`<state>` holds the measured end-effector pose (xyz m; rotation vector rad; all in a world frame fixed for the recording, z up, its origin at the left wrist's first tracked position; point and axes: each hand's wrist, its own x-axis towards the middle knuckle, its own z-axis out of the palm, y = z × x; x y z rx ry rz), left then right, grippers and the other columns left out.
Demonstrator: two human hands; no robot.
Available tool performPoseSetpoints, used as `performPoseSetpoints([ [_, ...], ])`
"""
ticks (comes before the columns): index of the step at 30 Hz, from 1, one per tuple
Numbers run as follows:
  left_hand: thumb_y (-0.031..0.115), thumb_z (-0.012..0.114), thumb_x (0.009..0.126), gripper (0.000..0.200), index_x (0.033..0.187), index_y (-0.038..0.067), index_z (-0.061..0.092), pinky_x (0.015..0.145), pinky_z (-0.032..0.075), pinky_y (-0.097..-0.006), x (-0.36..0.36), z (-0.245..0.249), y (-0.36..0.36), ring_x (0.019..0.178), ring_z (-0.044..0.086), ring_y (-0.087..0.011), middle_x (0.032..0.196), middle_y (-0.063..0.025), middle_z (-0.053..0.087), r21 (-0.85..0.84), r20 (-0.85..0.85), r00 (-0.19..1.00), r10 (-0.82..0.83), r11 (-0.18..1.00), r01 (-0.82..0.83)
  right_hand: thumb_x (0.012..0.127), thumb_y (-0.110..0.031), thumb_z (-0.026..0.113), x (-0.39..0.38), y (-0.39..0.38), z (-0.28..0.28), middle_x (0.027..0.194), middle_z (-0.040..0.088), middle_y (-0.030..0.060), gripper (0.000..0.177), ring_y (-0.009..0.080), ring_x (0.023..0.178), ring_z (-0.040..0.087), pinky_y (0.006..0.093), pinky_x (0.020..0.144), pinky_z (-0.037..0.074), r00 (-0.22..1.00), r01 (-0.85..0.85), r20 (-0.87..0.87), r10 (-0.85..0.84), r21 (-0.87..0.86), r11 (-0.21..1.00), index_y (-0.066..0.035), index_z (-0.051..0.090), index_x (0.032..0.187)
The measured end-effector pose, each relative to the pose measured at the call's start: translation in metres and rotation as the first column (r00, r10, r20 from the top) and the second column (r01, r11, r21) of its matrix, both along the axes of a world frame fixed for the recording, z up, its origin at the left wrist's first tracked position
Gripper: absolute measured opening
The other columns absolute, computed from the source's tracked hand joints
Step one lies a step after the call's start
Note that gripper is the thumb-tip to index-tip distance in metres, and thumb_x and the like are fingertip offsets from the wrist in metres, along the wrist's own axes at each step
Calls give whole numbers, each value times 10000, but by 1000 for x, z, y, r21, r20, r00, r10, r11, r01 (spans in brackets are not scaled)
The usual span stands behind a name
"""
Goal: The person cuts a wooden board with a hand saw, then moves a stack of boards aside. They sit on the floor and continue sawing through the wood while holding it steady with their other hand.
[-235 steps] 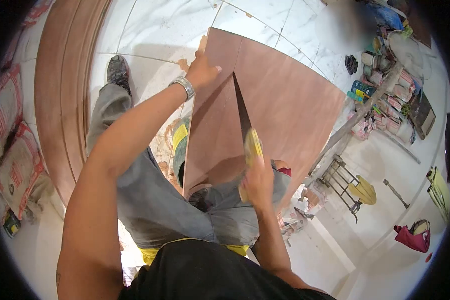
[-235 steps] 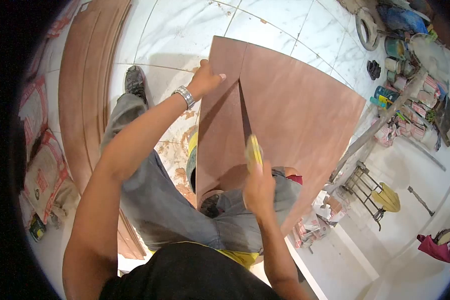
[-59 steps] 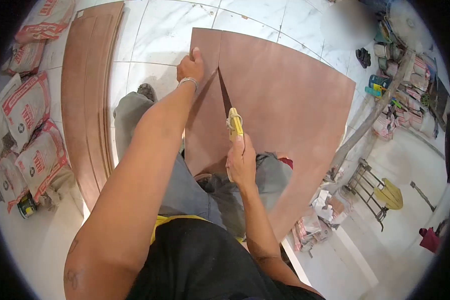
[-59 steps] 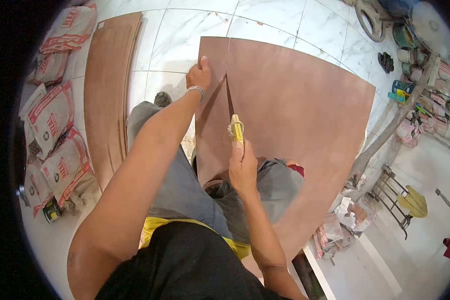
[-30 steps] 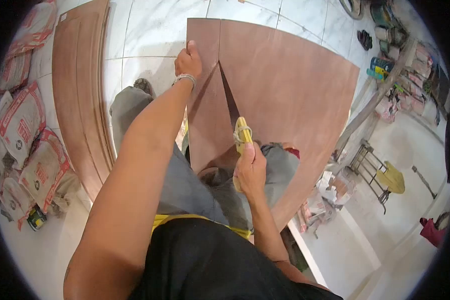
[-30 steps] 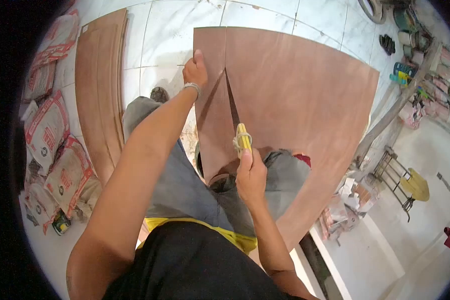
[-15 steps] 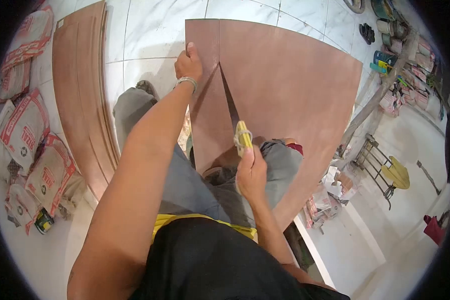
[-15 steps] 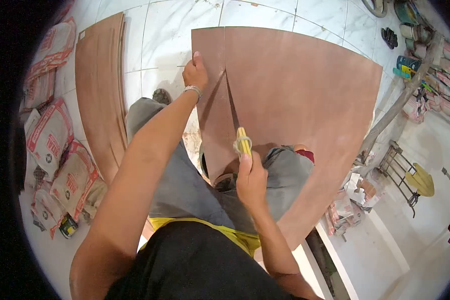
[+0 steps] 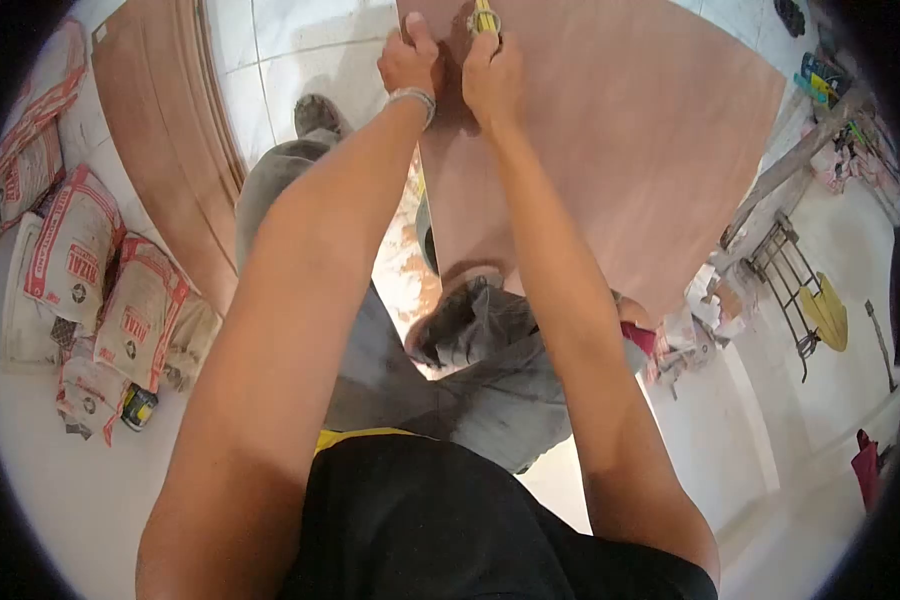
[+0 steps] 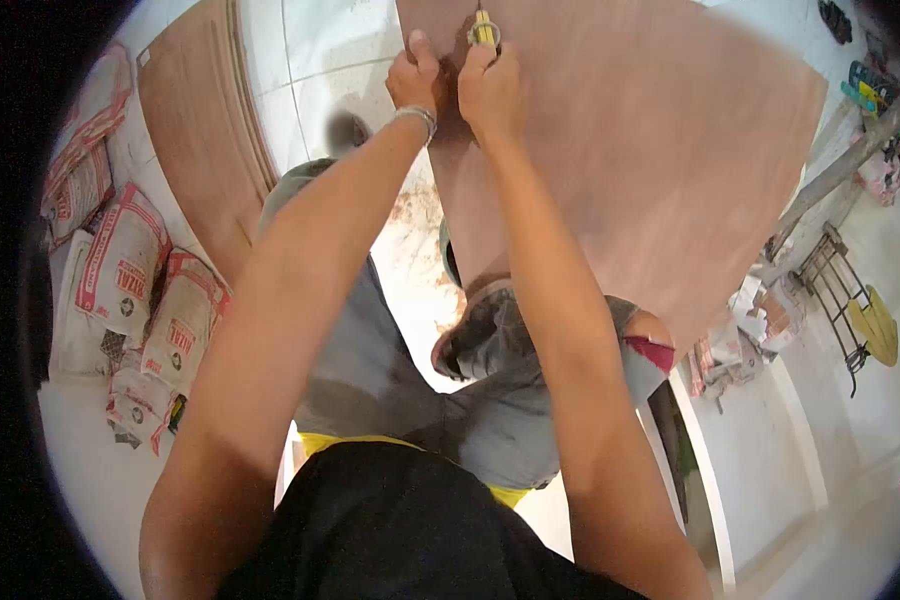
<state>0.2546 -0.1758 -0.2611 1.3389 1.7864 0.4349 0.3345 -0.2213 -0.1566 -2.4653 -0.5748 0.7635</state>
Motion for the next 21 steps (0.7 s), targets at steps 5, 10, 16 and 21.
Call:
performPoseSetpoints([
  [5,664,397,946,775,963,-44,711,875,488,-508,2,12,-1,986,631,-517,955,-324,683,-64,41,999,15,998,-12,948,-386,459,5,-3,-7,963,668,339,454,535,927,633,578,848,484,1000,8,22,-8,36,999,26,594,1081],
  [10,591,428,960,692,964,-41,708,893,482,-523,2,10,2,996,622,-528,972,-331,678,-55,28,1000,-1,998,3,950,-393,472,1,-2,-8,952,669,339,451,527,926,637,578,843,484,999,34,27,-34,10,999,23,598,1072],
  [16,602,404,976,731,1013,-64,703,912,478,-496,-4,1,-2,1040,633,-491,1018,-331,678,-19,55,998,-4,1000,5,975,-371,451,4,-8,-6,945,655,345,433,534,926,623,583,831,471,999,-54,5,54,85,995,24,577,1103],
  [21,605,403,983,736,1036,-73,682,928,470,-492,0,10,4,1060,624,-489,1045,-332,673,-47,122,993,8,999,-2,1019,-335,398,6,-12,-7,985,642,348,415,532,944,611,577,834,458,991,-136,15,135,153,979,38,549,1119],
])
